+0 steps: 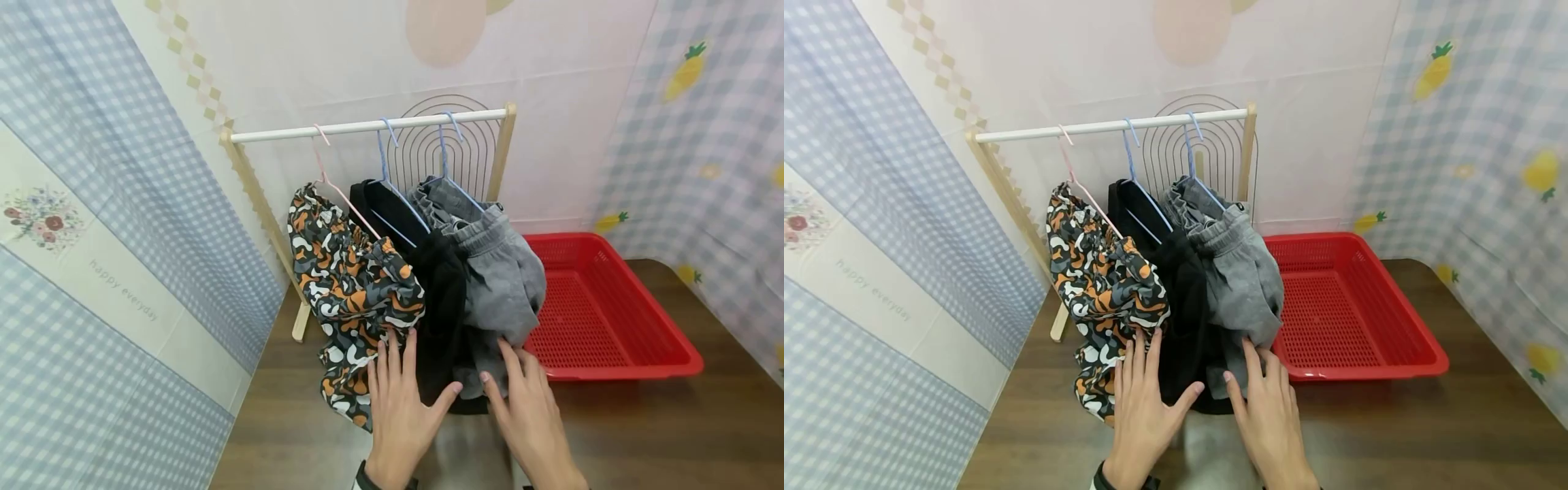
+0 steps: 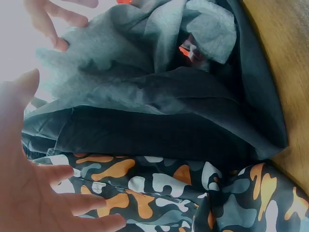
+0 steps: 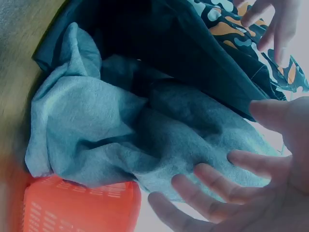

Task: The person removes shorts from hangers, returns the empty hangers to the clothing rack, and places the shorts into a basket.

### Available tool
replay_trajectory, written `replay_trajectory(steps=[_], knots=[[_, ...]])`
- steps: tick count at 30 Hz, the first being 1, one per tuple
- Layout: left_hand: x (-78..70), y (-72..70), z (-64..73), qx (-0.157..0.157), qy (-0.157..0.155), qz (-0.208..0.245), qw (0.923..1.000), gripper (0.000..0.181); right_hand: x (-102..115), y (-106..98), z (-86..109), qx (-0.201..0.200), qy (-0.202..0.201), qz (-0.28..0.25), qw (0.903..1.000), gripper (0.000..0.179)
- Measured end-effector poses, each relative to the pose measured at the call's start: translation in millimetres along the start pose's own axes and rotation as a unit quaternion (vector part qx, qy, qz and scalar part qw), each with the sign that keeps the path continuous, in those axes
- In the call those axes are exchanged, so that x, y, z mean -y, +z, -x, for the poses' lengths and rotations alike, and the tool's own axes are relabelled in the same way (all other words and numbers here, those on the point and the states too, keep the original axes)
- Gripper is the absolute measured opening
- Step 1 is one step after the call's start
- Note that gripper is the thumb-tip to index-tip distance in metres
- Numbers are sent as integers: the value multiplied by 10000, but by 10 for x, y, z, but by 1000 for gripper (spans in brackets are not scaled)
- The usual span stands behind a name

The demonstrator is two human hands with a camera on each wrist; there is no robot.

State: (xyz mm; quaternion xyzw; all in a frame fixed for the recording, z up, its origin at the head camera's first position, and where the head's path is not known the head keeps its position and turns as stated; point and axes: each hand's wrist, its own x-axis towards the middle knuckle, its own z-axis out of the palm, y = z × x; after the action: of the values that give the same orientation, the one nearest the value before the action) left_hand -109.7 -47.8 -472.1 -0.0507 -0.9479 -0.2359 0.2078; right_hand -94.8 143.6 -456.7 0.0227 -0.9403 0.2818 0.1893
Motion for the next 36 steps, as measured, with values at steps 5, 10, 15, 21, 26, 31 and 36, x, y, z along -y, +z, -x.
replay_trajectory(steps=[5, 10, 15, 21, 26, 31, 36], knots=[[-21, -40, -35, -361, 176, 164, 9991, 98, 38, 9, -34, -522, -293, -183, 9980, 59], [-36, -71, -32, -347, 142, 293, 9989, 95, 80, 29, -37, -835, -601, -346, 9941, 53], [-46, -90, 12, -271, 36, 401, 9988, 93, 123, 81, 15, -938, -748, -484, 9916, 49], [-65, -106, 14, -418, 83, 585, 9974, 93, 195, 122, 22, -1035, -970, -707, 9874, 49], [-60, -125, -4, -507, 82, 805, 9954, 94, 274, 116, -26, -1029, -1168, -840, 9842, 50], [-26, -159, -42, -661, 187, 874, 9938, 93, 341, 117, -79, -1164, -1336, -946, 9796, 51], [19, -208, -117, -936, 342, 780, 9920, 88, 431, 139, -105, -1174, -1507, -1170, 9746, 50]])
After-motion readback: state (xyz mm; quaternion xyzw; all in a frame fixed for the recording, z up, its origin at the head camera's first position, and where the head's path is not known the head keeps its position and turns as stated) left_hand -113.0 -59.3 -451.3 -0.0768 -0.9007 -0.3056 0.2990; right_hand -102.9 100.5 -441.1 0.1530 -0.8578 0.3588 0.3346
